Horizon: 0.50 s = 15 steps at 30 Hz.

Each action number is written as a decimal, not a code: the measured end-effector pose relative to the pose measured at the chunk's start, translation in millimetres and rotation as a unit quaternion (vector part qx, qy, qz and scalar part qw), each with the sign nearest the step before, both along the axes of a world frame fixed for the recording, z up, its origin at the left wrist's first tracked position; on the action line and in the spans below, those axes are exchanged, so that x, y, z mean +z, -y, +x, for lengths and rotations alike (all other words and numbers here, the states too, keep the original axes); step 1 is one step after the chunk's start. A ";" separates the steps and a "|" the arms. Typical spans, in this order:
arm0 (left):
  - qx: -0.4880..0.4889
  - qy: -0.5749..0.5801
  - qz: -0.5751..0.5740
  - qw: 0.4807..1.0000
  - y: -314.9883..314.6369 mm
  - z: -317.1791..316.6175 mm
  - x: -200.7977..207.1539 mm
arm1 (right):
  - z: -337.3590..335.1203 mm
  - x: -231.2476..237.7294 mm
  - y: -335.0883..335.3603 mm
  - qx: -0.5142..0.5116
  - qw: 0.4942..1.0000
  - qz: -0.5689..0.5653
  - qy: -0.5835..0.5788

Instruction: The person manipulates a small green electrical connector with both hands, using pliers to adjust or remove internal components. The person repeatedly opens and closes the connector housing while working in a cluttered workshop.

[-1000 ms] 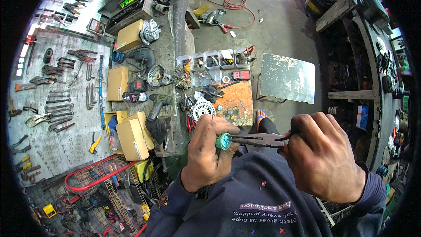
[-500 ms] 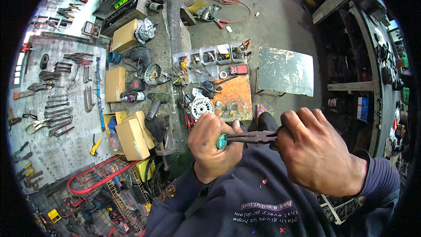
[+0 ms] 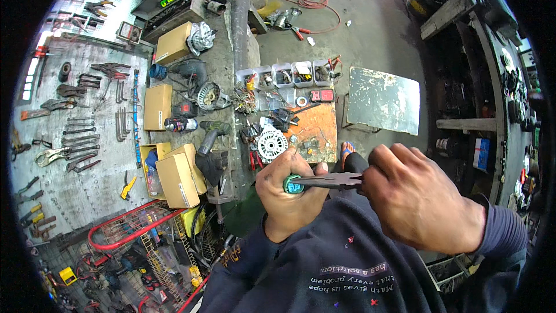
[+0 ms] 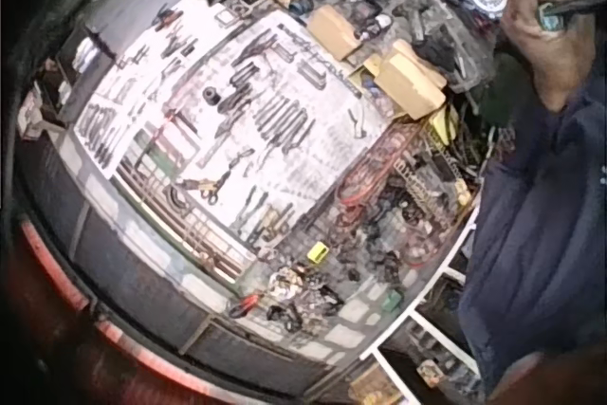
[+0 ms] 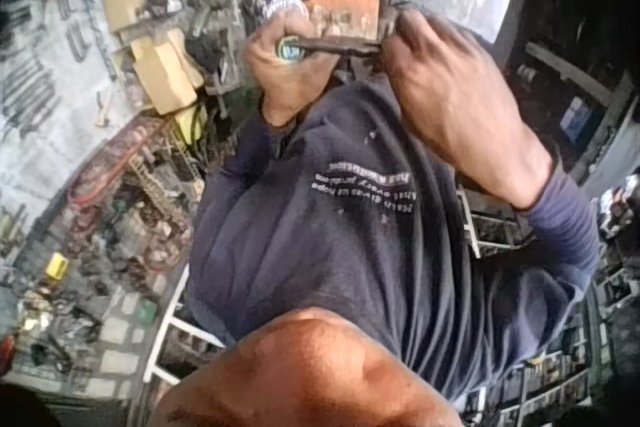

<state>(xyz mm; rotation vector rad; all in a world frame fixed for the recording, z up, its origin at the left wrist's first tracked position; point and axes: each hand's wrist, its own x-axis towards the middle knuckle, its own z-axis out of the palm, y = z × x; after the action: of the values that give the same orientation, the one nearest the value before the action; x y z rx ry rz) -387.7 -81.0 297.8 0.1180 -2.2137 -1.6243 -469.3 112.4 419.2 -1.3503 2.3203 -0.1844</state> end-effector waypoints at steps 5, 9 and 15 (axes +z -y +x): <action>0.015 0.005 0.026 1.000 0.0 0.7 5.7 | 11.1 1.7 -7.7 -0.048 0.990 -0.036 -0.127; 0.000 0.017 -0.008 1.000 1.1 0.9 12.2 | 12.2 3.1 -8.6 -0.045 0.981 -0.077 -0.171; -0.011 0.035 -0.045 0.998 -0.8 1.0 15.7 | 13.8 11.5 -6.7 -0.030 0.978 -0.076 -0.194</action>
<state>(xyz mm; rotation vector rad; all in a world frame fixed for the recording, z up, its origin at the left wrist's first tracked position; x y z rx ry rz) -386.7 -80.2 313.6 0.1293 -2.3447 -1.5516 -455.5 119.1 430.7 -1.5008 2.7193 -0.1287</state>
